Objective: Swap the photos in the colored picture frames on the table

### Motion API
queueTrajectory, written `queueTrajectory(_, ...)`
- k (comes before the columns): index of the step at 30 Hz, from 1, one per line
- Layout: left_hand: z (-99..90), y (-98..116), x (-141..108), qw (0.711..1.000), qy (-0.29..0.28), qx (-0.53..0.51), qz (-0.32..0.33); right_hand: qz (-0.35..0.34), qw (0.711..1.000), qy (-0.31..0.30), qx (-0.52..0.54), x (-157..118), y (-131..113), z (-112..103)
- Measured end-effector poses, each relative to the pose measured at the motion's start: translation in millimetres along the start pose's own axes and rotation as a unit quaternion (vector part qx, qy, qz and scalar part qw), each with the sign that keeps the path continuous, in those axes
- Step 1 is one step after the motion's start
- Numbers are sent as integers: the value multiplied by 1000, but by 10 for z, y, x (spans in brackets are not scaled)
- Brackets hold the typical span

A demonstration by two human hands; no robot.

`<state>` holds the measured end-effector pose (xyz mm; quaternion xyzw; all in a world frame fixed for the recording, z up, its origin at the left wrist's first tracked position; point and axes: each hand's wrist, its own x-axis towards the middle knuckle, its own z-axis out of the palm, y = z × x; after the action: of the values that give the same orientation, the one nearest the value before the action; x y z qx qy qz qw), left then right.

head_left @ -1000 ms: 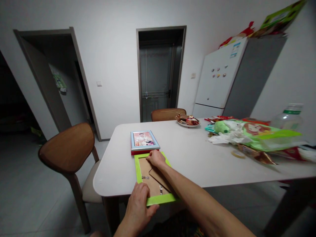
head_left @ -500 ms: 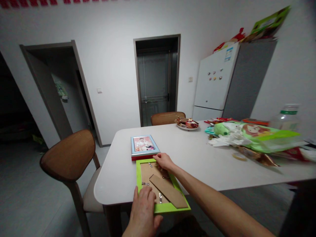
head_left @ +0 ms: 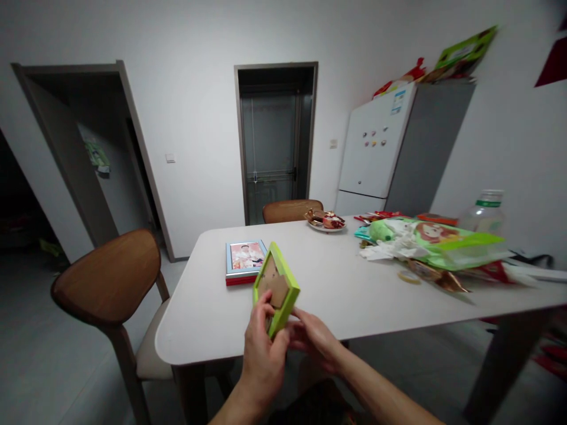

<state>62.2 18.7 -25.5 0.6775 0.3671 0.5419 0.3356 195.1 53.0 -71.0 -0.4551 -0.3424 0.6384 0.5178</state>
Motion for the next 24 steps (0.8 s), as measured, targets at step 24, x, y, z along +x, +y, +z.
queueTrajectory(24, 934, -723, 437, 975, -134, 122, -129, -95, 737, 309, -593, 464, -827, -1449)
